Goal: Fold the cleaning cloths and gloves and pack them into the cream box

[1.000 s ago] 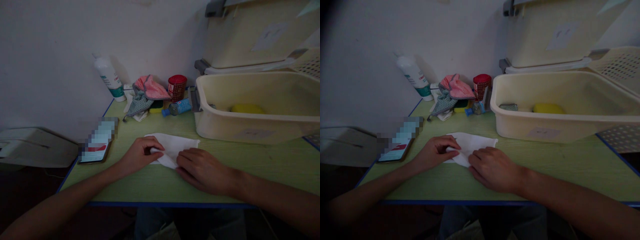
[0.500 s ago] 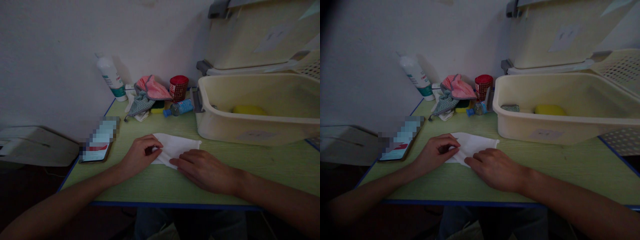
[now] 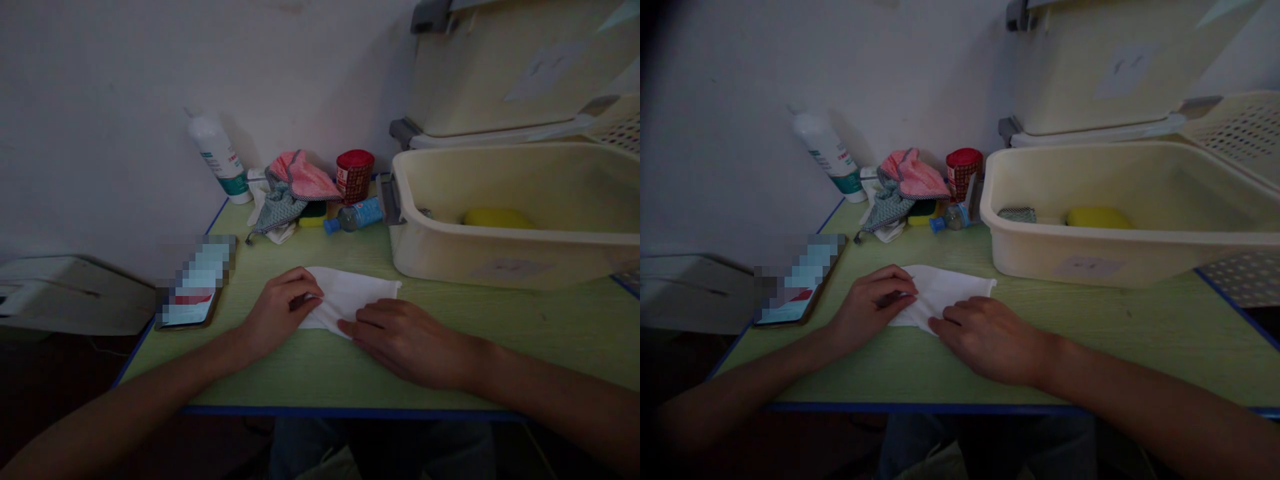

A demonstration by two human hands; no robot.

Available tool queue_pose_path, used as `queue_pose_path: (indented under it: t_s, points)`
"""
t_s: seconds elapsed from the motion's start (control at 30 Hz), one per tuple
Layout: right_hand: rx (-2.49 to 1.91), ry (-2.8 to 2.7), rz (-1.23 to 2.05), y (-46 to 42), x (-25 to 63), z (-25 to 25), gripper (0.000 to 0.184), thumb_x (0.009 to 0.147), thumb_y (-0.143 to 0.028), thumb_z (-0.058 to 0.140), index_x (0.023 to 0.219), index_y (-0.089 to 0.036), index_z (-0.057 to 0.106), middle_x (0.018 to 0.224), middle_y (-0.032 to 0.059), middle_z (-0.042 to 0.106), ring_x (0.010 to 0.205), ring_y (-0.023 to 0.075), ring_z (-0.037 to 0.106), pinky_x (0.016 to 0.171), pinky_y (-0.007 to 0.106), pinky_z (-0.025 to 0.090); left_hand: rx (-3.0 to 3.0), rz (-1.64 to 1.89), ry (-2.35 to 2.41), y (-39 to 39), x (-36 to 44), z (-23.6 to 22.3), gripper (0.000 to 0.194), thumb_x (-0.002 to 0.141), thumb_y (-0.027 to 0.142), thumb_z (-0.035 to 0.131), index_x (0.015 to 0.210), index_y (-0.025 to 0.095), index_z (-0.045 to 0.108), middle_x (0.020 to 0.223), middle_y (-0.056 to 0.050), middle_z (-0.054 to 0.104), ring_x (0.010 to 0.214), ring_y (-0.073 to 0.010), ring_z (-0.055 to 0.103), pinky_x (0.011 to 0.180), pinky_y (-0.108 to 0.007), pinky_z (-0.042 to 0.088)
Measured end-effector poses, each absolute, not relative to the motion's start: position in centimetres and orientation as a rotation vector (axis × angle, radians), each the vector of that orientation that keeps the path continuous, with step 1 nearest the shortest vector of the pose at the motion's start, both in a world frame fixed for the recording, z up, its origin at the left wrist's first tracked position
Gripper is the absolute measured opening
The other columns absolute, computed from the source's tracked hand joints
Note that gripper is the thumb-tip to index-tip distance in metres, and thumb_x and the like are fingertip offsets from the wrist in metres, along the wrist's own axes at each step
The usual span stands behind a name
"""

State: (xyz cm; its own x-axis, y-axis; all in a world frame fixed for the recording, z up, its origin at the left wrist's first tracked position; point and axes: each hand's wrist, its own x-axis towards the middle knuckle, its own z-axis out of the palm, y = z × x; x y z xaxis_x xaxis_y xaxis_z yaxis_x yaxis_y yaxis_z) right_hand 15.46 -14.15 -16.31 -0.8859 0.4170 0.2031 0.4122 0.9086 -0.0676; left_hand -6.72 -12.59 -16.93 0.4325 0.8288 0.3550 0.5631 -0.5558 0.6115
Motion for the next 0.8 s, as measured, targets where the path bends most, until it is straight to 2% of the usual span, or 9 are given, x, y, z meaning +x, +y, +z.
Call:
queue_pose_path:
  t_s: [0.1, 0.2, 0.4, 0.53, 0.8]
  points:
    - [-0.621, -2.851, 0.039, -14.1, 15.4, -16.3, 0.023, 0.086, -0.012, 0.052, 0.108, -0.012, 0.059, 0.083, 0.0059, 0.067, 0.076, 0.0177, 0.062, 0.068, 0.030, 0.048, 2.356, 0.926, 1.189, -12.5, -6.9, -17.0, 0.013, 0.081, 0.008, 0.055, 0.076, 0.014, 0.065, 0.081, -0.003, 0.060, 0.073, -0.0110, 0.057, 0.063, -0.021, 0.046]
    - [-0.636, -2.848, 0.057, -14.1, 15.4, -16.3, 0.020, 0.085, -0.012, 0.054, 0.103, -0.013, 0.061, 0.080, 0.0040, 0.066, 0.074, 0.0176, 0.062, 0.067, 0.030, 0.046, 2.348, 0.921, 1.200, -12.4, -7.0, -17.0, 0.013, 0.081, 0.008, 0.055, 0.076, 0.014, 0.065, 0.081, -0.003, 0.060, 0.073, -0.0112, 0.057, 0.065, -0.022, 0.047]
    - [-0.682, -2.813, 0.143, -14.2, 15.3, -16.3, 0.021, 0.092, -0.015, 0.043, 0.098, -0.014, 0.064, 0.077, 0.0051, 0.064, 0.071, 0.0146, 0.059, 0.067, 0.027, 0.043, 2.228, 0.849, 1.236, -12.1, -7.0, -16.9, 0.015, 0.078, 0.006, 0.055, 0.074, 0.016, 0.065, 0.084, -0.003, 0.059, 0.079, -0.0129, 0.057, 0.072, -0.026, 0.048]
    - [-0.677, -2.815, 0.184, -14.2, 15.4, -16.3, 0.024, 0.093, -0.016, 0.041, 0.098, -0.014, 0.064, 0.077, 0.0058, 0.064, 0.071, 0.0146, 0.059, 0.067, 0.027, 0.042, 2.122, 0.819, 1.332, -11.5, -7.1, -16.9, 0.012, 0.072, 0.006, 0.062, 0.077, 0.017, 0.066, 0.087, -0.002, 0.056, 0.085, -0.0142, 0.056, 0.079, -0.030, 0.047]
    - [-0.660, -2.810, 0.220, -14.1, 15.6, -16.4, 0.026, 0.094, -0.018, 0.039, 0.101, -0.015, 0.064, 0.079, 0.0059, 0.064, 0.074, 0.0150, 0.059, 0.070, 0.028, 0.043, 2.021, 0.698, 1.337, -10.3, -7.6, -16.4, 0.010, 0.067, 0.014, 0.070, 0.075, 0.016, 0.064, 0.081, 0.000, 0.054, 0.072, -0.0110, 0.052, 0.065, -0.023, 0.044]
